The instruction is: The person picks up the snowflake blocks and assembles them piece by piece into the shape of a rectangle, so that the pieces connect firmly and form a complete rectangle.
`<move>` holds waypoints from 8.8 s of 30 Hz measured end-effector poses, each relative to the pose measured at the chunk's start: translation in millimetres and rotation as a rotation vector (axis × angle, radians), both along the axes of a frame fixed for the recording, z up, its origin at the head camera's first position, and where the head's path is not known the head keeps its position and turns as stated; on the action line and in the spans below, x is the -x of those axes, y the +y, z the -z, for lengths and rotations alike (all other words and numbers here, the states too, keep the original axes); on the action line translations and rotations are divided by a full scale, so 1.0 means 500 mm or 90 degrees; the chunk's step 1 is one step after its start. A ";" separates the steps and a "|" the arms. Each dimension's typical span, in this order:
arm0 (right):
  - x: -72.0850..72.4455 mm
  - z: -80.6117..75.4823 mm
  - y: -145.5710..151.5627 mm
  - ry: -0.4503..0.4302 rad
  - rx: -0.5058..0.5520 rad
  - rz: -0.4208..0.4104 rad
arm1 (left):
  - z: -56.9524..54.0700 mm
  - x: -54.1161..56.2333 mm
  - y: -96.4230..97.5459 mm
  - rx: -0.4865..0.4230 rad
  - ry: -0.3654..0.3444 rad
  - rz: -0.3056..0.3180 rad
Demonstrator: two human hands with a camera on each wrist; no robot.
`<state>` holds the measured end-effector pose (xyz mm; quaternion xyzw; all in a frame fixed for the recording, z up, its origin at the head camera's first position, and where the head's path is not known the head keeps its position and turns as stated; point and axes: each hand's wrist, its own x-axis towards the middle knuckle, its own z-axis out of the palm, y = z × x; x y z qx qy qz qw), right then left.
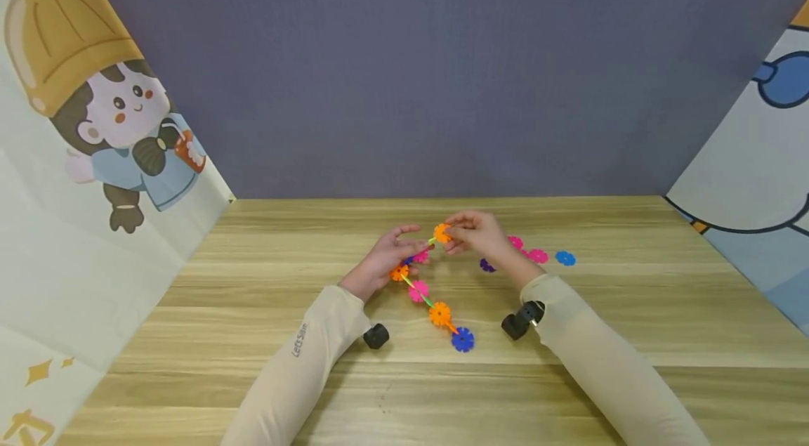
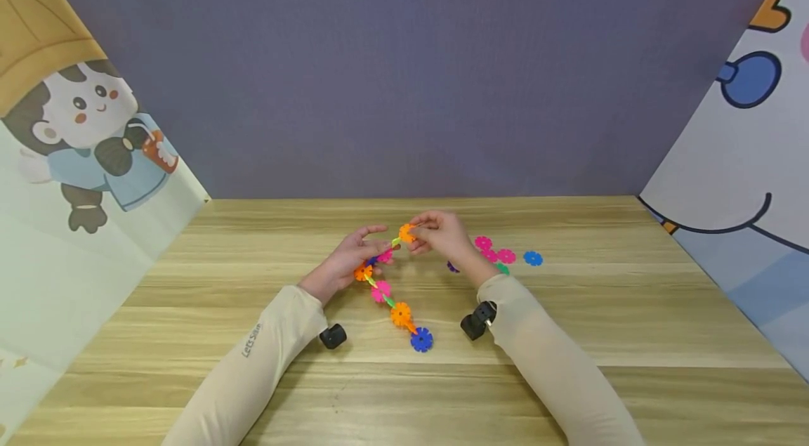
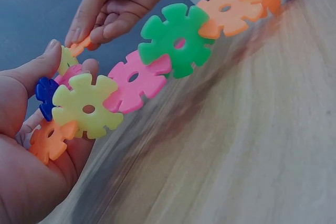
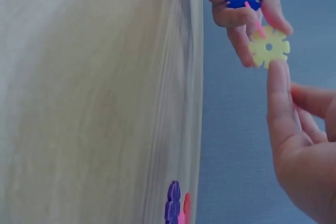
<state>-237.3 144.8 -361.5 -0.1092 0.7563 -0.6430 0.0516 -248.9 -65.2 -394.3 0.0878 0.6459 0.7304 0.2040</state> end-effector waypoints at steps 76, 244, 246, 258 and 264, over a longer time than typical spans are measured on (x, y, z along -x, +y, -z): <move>0.011 0.021 0.148 0.022 -0.417 -0.115 | -0.003 -0.018 -0.026 0.036 0.020 -0.019; -0.002 -0.011 0.014 0.148 -0.213 -0.028 | 0.004 -0.026 0.006 -0.069 0.001 -0.096; 0.001 -0.007 0.023 0.137 -0.211 -0.014 | 0.004 -0.027 0.004 -0.069 0.001 -0.099; 0.034 0.008 0.081 0.129 -0.241 0.016 | 0.003 -0.032 -0.011 -0.056 0.012 -0.059; 0.050 0.017 0.103 0.111 -0.282 0.036 | 0.005 -0.033 -0.017 -0.055 0.008 -0.051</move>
